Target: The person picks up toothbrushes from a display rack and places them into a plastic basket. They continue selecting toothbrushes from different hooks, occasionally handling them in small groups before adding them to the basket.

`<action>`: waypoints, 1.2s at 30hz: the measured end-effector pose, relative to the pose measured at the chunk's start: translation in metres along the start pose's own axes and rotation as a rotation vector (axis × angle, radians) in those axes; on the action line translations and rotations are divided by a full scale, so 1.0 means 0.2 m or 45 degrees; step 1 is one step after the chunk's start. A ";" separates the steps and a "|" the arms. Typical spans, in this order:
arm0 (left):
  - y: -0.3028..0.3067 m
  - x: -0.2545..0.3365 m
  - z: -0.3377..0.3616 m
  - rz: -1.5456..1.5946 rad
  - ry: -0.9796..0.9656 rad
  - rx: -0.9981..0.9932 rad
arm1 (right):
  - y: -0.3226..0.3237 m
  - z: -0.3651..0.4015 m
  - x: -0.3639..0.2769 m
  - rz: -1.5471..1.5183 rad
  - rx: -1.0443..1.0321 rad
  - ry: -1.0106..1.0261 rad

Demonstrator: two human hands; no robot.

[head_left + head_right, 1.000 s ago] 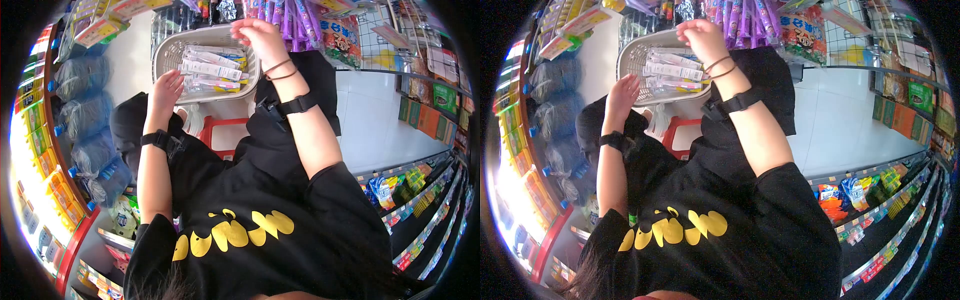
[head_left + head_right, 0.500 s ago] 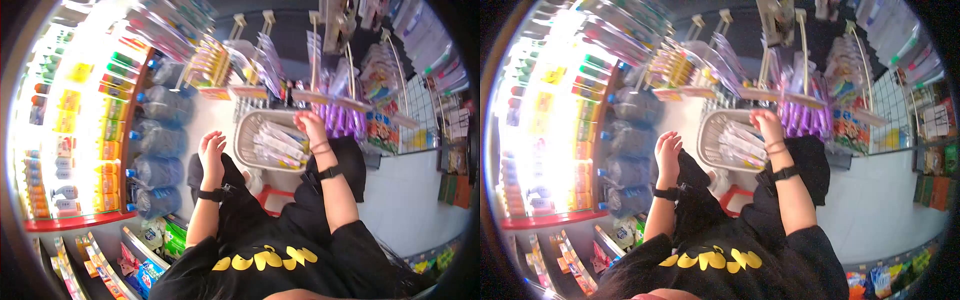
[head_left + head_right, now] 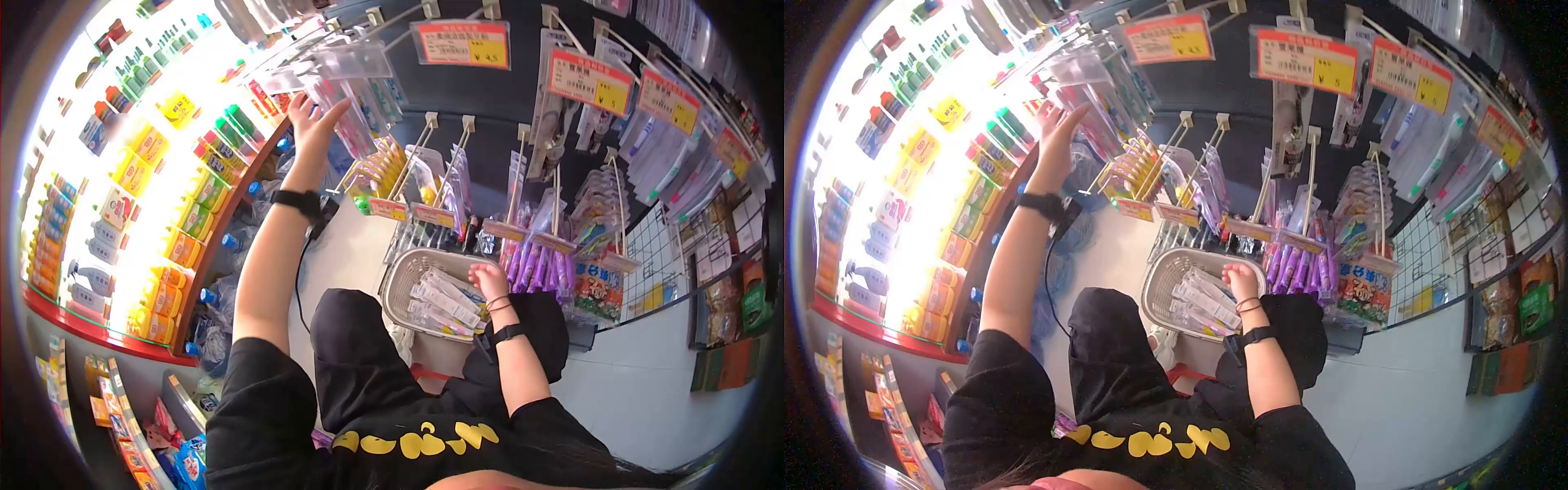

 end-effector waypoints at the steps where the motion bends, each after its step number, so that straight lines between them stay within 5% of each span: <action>1: 0.00 0.04 -0.01 0.014 0.000 0.012 | 0.00 -0.01 0.06 0.058 -0.012 0.032; 3: -0.09 0.05 -0.03 -0.130 0.225 -0.172 | -0.03 -0.01 0.17 0.471 -0.156 0.156; 4: -0.10 0.02 -0.11 -0.047 -0.007 -0.199 | -0.05 0.05 0.17 0.445 -0.219 0.058; 7: -0.12 0.01 -0.16 -0.106 0.152 -0.283 | -0.20 0.26 0.03 0.359 -0.394 -0.099; 9: -0.10 0.03 -0.22 0.024 -0.031 -0.260 | -0.34 0.39 -0.16 0.492 -0.529 0.018; 15: -0.09 -0.09 -0.21 -0.011 0.241 -0.480 | -0.77 0.79 -1.01 0.582 -0.755 0.365; 19: -0.04 -0.01 -0.17 0.185 0.173 -0.365 | -1.10 0.94 -1.65 0.746 -0.706 0.672; 22: -0.02 -0.03 -0.19 0.120 0.125 -0.295 | -1.35 0.85 -1.82 0.936 -0.741 0.843; 25: 0.04 0.03 -0.16 0.062 0.039 -0.209 | -1.52 0.63 -1.85 1.026 -0.642 1.120; 28: 0.07 0.07 -0.07 0.215 0.206 -0.295 | -1.56 0.31 -1.81 0.839 -0.466 1.003; 33: 0.16 0.10 0.01 0.430 0.278 -0.368 | -1.63 0.24 -1.85 0.989 -0.146 1.282; 36: 0.15 0.13 0.06 0.602 0.419 -0.482 | -1.63 0.09 -1.83 0.909 -0.062 1.196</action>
Point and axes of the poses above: each hand's wrist, its own z-axis away from the middle knuckle, its own y-axis out of the back of the hand, x = y × z, the point moved 10 cm from there along -z, towards the middle knuckle, and after that the axes turned 4 degrees about -z, right-handed, at the moved point
